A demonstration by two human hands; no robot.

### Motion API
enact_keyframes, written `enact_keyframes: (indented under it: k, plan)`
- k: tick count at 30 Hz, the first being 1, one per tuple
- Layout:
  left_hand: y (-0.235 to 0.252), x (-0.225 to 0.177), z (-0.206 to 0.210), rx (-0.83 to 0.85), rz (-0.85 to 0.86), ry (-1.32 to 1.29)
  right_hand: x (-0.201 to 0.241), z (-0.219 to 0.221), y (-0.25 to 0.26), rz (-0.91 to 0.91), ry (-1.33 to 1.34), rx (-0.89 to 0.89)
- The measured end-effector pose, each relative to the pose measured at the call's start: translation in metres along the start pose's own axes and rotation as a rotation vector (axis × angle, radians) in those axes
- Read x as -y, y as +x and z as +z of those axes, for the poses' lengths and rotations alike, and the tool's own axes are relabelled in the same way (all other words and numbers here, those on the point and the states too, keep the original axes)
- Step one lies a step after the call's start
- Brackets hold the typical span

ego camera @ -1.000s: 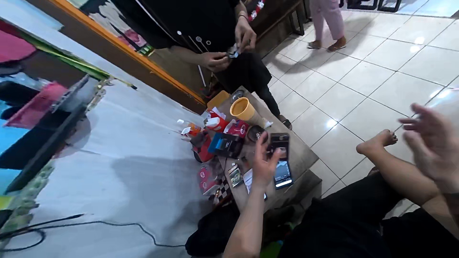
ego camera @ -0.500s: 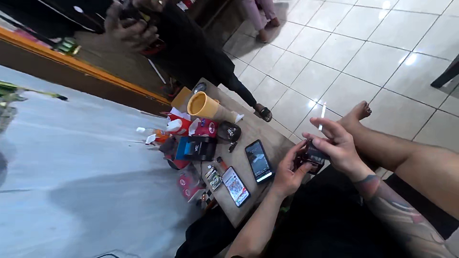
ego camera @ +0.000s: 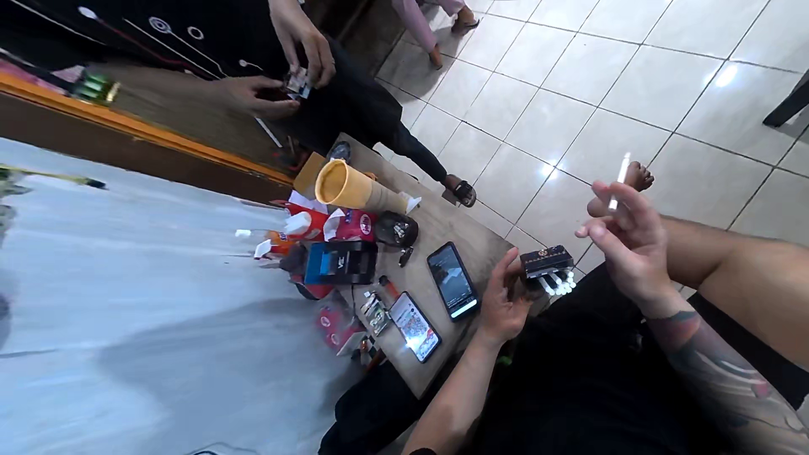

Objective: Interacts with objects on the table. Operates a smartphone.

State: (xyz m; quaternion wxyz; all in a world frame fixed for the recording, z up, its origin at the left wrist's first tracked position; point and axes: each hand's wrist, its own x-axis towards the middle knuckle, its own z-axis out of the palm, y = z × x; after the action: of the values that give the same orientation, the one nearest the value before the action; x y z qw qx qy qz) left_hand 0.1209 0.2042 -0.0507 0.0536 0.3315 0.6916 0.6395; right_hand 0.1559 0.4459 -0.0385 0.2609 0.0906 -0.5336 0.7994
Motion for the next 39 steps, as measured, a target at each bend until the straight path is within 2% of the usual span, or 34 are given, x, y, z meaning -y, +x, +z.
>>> enact_keyframes:
  k: [4,8,15,24,30,39]
  plan:
    - [0.002,0.005,-0.001,-0.072,0.008,0.048,0.016,-0.001,-0.007,-0.182,-0.150,0.186]
    - [0.005,0.007,-0.001,-0.116,-0.021,0.121,0.019,0.000,-0.012,-0.320,-0.568,0.398]
    - [0.007,0.013,-0.006,-0.092,-0.042,0.251,-0.001,0.007,-0.016,-0.411,-0.847,0.504]
    - [0.006,0.011,-0.012,0.024,-0.138,0.383,-0.016,0.007,-0.017,-0.459,-0.964,0.562]
    - [0.006,0.009,-0.012,0.105,-0.150,0.511,-0.022,0.006,-0.018,-0.411,-0.999,0.632]
    - [0.005,0.010,-0.016,0.135,-0.222,0.505,-0.022,0.002,-0.018,-0.334,-0.925,0.669]
